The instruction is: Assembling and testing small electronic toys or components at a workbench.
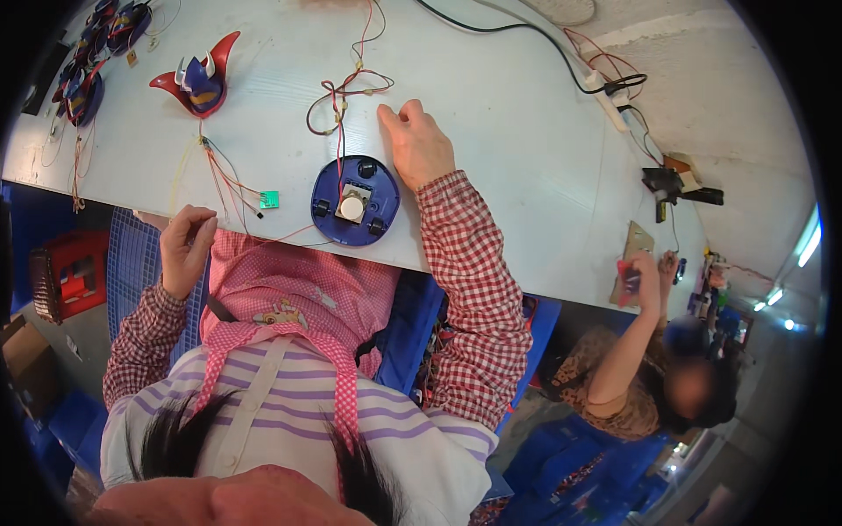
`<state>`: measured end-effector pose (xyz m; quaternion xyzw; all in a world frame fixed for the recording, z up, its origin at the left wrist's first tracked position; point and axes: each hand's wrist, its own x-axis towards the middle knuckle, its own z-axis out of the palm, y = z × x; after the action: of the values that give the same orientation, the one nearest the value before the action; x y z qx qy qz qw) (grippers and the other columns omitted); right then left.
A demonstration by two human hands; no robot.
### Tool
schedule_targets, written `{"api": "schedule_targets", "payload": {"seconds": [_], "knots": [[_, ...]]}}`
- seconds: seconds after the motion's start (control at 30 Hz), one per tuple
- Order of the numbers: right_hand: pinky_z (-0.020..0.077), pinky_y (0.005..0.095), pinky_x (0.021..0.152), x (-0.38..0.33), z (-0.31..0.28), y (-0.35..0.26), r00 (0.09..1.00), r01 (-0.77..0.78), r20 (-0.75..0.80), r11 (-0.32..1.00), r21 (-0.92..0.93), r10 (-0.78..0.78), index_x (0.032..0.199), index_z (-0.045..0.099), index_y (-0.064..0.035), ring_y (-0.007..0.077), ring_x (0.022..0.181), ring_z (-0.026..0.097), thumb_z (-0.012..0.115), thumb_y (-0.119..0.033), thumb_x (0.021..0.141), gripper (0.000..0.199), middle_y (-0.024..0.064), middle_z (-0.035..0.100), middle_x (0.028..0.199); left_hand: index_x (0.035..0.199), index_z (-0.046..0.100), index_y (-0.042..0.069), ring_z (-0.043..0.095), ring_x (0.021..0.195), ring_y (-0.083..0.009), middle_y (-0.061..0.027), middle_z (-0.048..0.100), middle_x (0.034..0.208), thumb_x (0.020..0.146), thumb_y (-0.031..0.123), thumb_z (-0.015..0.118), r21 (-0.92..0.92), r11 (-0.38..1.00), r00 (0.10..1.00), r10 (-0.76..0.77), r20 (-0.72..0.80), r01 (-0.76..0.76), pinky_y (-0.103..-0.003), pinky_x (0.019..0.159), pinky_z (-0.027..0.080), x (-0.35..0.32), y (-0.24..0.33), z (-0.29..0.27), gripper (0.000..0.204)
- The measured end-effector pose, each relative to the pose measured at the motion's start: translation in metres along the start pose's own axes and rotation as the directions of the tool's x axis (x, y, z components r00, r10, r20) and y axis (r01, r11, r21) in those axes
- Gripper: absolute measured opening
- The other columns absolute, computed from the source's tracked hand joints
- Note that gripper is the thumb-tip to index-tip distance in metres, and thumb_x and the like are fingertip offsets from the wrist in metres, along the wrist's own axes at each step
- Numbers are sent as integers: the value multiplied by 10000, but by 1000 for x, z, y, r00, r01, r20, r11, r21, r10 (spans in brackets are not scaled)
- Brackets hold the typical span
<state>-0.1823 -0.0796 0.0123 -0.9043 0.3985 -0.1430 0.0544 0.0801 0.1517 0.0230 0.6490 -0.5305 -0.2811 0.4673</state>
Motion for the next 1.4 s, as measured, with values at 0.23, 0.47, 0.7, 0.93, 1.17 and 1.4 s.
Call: {"api": "schedule_targets", "payload": {"seconds": [0.23,0.47,0.7,0.93,1.17,1.4], "knots": [[422,222,570,2,-21,8,877,-461,284,510,726,388,1067,619,-61,119,626,491,540,-35,848,234,18,555,799,918,592,-4,439,587,-93,-23,550,749,819,-14,590,-77,997,998,23,52,-19,-195,563,380,7,16,12,100],[386,183,556,-12,-32,18,804,-478,464,-60,876,373,1004,636,-14,74,625,467,559,-53,857,170,4,558,730,917,595,-6,443,586,-95,-26,553,750,809,-20,598,-83,996,992,38,121,-28,-195,556,381,10,23,25,108],[387,185,555,-33,-37,0,943,-258,86,548,796,320,1004,638,-26,82,622,475,568,-61,852,171,1,560,781,912,602,-8,457,580,-105,-39,565,759,796,-26,608,-56,997,979,66,196,-56,-198,538,386,4,28,29,117],[415,209,553,-6,-1,9,986,-19,-152,951,307,69,977,640,-45,112,622,504,596,-72,831,155,12,544,841,910,605,-6,476,579,-121,-52,580,781,789,-23,617,-108,986,952,154,266,-129,-209,528,397,-10,32,43,123],[448,249,561,10,21,9,968,103,-206,974,-200,-145,915,638,-75,153,632,530,614,-80,809,108,21,513,851,911,603,-3,487,586,-135,-61,581,788,787,-19,620,-151,988,953,69,296,-24,-219,530,404,-24,25,40,125],[436,238,534,12,32,17,922,145,-278,905,-400,-271,958,630,-74,129,608,511,594,-68,836,128,23,534,847,909,603,-3,489,592,-139,-65,582,792,790,-16,619,-186,982,948,90,306,-33,-227,541,408,-26,20,44,121]]}}
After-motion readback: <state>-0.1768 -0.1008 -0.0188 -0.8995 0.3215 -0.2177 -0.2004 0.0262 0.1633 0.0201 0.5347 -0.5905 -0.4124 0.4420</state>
